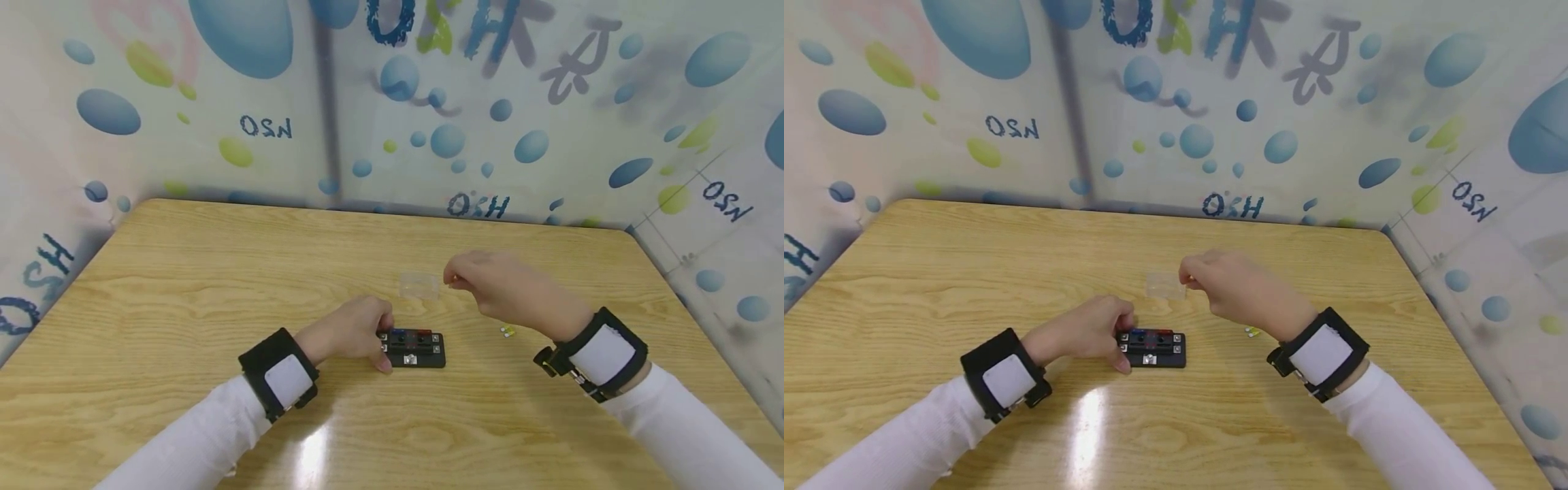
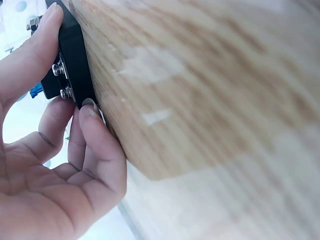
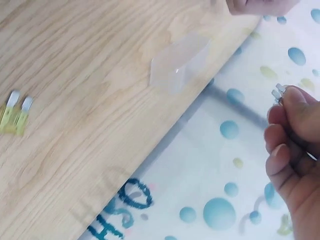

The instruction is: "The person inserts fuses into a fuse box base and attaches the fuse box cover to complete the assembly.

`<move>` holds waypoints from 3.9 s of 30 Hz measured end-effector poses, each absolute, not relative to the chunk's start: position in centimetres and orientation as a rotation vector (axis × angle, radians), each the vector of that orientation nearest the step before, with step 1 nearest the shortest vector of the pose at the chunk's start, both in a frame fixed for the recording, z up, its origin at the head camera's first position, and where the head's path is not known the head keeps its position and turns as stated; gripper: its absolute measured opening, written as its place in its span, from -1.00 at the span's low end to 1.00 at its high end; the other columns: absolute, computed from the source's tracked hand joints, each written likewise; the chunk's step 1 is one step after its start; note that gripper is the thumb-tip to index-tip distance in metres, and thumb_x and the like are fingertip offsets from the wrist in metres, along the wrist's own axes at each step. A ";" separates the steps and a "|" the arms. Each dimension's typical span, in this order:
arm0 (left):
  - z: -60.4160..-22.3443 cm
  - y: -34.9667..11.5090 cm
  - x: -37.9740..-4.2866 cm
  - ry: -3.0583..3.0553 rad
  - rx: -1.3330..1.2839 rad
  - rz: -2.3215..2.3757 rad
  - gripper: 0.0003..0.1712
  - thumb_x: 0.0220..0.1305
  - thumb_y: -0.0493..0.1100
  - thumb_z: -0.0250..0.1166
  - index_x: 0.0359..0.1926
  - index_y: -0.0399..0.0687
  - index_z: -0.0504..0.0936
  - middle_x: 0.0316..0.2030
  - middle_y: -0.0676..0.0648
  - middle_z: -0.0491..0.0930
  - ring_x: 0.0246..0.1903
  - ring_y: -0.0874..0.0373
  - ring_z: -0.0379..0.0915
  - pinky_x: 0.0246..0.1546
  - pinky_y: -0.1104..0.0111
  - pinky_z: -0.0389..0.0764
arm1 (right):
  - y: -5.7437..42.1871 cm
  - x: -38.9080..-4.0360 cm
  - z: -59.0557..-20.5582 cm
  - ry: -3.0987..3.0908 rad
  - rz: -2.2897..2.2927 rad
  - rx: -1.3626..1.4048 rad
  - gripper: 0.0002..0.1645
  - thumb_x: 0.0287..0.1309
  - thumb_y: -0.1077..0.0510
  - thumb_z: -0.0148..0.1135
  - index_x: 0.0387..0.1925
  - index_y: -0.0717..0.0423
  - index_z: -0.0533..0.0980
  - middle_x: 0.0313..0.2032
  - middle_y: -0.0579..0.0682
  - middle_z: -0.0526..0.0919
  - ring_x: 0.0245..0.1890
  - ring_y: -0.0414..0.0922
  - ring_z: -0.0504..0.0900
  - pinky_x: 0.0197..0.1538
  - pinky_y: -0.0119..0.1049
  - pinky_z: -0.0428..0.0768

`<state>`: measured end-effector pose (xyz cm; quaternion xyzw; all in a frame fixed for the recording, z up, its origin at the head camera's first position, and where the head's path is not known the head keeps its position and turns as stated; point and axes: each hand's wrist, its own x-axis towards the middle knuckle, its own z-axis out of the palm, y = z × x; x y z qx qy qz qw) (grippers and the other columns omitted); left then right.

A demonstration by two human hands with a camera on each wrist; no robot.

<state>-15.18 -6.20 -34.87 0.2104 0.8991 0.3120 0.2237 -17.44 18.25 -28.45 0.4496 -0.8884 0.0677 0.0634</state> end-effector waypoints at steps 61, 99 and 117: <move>-35.0 -6.4 -15.5 2.456 0.598 0.893 -0.53 -0.32 -0.22 0.68 -0.43 -0.08 0.54 -0.49 0.02 0.51 -0.47 0.19 0.35 -0.47 0.43 0.37 | 11.1 -14.2 -33.1 -2.792 0.214 1.657 -0.79 0.19 0.29 0.29 -0.31 0.06 0.38 -0.45 -0.13 0.47 -0.43 -0.25 0.36 -0.34 -0.44 0.37; -34.9 -6.3 -15.5 2.468 0.584 0.892 -0.52 -0.34 -0.22 0.69 -0.40 -0.10 0.56 -0.45 0.00 0.54 -0.43 0.18 0.37 -0.40 0.42 0.39 | 10.4 -12.3 -33.0 -2.860 0.504 1.156 -0.81 0.01 0.42 0.31 -0.50 0.08 0.61 -0.49 -0.08 0.62 -0.42 -0.21 0.54 -0.37 -0.42 0.52; -34.8 -6.2 -15.5 2.463 0.578 0.887 -0.52 -0.34 -0.23 0.69 -0.39 -0.09 0.56 -0.46 0.01 0.52 -0.42 0.18 0.35 -0.40 0.41 0.38 | 10.0 -12.4 -32.9 -2.891 0.333 1.151 -0.76 -0.14 0.38 0.38 -0.48 0.05 0.50 -0.53 -0.13 0.50 -0.48 -0.23 0.41 -0.43 -0.41 0.39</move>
